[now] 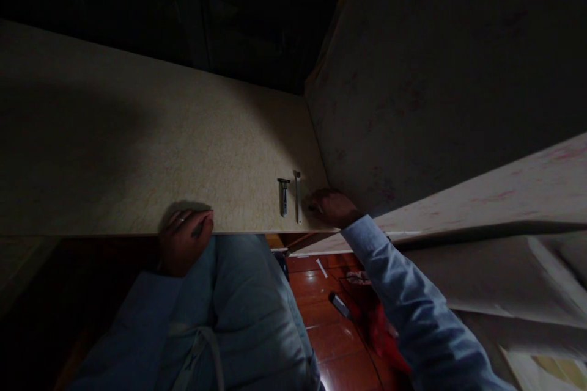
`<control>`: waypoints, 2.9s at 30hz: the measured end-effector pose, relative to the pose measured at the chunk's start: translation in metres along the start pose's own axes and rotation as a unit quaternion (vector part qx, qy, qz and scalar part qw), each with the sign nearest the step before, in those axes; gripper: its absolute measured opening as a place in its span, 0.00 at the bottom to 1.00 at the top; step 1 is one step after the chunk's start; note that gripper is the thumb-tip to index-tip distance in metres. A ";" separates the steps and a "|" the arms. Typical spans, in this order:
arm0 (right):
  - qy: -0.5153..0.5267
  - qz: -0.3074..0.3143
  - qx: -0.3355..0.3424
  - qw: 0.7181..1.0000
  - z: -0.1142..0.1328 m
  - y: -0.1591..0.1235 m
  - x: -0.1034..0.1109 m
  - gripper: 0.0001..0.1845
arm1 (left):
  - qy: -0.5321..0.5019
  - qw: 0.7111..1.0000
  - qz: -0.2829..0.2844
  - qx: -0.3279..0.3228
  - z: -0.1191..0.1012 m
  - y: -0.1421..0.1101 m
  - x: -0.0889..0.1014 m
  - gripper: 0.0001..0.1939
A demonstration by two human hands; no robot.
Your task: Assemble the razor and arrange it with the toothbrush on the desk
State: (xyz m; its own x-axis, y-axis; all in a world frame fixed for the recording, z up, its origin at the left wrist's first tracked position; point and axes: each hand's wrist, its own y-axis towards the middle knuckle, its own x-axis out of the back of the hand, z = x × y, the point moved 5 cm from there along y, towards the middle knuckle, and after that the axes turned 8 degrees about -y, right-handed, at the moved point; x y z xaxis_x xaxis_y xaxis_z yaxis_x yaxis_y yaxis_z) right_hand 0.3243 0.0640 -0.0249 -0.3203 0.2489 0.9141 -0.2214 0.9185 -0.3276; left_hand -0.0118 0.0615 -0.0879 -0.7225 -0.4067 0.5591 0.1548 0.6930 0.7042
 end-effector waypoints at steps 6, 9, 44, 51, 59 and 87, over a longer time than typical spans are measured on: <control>-0.025 0.021 -0.002 0.999 -0.002 0.002 -0.005 0.14 | 0.005 1.000 -0.006 -0.013 0.000 -0.001 0.000 0.09; -0.020 0.024 -0.003 1.000 -0.002 0.004 -0.006 0.15 | 0.004 1.000 -0.003 -0.011 0.000 -0.001 -0.001 0.09; 0.034 -0.011 0.031 0.999 -0.003 0.005 -0.013 0.11 | 0.005 1.000 -0.007 -0.023 -0.004 0.002 0.003 0.08; 0.068 -0.033 0.024 0.997 -0.005 0.003 -0.017 0.12 | 0.005 0.999 -0.012 -0.029 -0.005 0.002 0.002 0.07; 0.119 -0.060 -0.003 0.991 -0.008 0.004 -0.023 0.11 | 0.006 1.000 -0.005 -0.021 -0.004 0.001 0.002 0.08; 0.162 -0.176 -0.103 0.966 0.003 -0.037 -0.049 0.17 | -0.006 1.000 0.003 -0.004 0.000 -0.002 -0.001 0.08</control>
State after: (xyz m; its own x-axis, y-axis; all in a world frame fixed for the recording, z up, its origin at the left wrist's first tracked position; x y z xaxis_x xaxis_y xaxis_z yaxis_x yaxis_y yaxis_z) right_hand 0.3452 0.0165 -0.0578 0.0537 -0.0377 0.9978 -0.0664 0.9969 0.0412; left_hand -0.0120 0.0607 -0.0899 -0.7298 -0.3950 0.5580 0.1650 0.6904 0.7044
